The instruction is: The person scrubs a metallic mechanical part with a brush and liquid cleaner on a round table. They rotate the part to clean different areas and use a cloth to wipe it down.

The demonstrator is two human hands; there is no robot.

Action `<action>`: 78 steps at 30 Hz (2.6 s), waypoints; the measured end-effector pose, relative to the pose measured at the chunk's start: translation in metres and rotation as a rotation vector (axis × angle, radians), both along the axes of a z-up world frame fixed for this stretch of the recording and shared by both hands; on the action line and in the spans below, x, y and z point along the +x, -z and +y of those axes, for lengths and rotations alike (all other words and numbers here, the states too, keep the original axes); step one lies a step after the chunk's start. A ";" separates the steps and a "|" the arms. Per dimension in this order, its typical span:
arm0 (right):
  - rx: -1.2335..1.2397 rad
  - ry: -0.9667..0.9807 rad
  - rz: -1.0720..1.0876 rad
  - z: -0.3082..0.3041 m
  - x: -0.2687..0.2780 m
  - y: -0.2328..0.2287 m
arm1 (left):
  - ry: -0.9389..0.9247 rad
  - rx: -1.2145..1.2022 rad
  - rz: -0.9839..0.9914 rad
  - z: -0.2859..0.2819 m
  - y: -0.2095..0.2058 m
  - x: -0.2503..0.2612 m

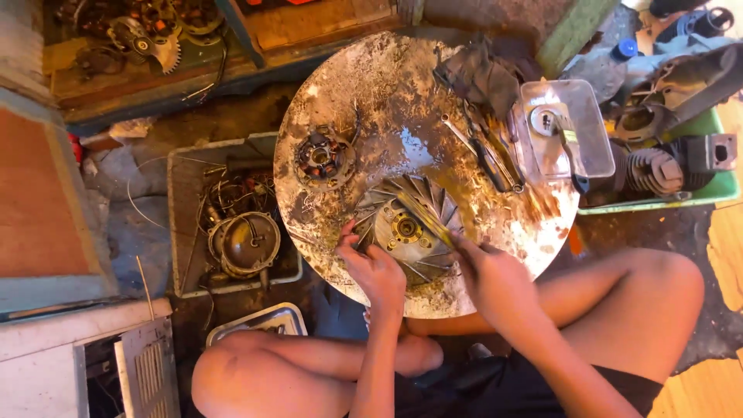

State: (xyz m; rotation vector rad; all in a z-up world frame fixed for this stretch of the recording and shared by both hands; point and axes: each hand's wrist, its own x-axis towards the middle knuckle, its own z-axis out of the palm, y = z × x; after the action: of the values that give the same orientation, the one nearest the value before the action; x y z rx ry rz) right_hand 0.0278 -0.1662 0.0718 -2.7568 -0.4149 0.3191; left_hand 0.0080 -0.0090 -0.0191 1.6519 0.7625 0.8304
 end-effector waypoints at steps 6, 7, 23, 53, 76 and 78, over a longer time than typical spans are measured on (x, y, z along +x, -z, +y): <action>0.009 -0.111 -0.052 0.067 0.048 0.047 | 0.056 0.051 0.013 0.003 0.021 -0.002; 0.014 -0.116 -0.043 0.053 0.034 0.032 | 0.052 0.055 0.022 0.004 0.013 -0.009; 0.124 0.088 -0.007 0.019 0.006 -0.004 | 0.057 0.004 0.054 0.004 0.008 0.000; 0.101 -0.233 0.163 0.023 -0.026 0.024 | -0.065 0.005 -0.277 0.005 0.023 0.006; 0.264 -0.055 0.124 0.037 0.024 -0.052 | -0.077 0.128 -0.015 0.006 0.032 0.002; -0.041 -0.039 0.218 0.004 0.014 -0.048 | -0.045 0.195 -0.021 0.009 0.024 0.005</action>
State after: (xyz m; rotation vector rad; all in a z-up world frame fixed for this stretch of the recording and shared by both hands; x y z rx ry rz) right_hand 0.0423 -0.1624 0.1195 -2.7173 -0.4097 0.6379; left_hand 0.0133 -0.0004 -0.0429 1.8008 0.7243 0.9778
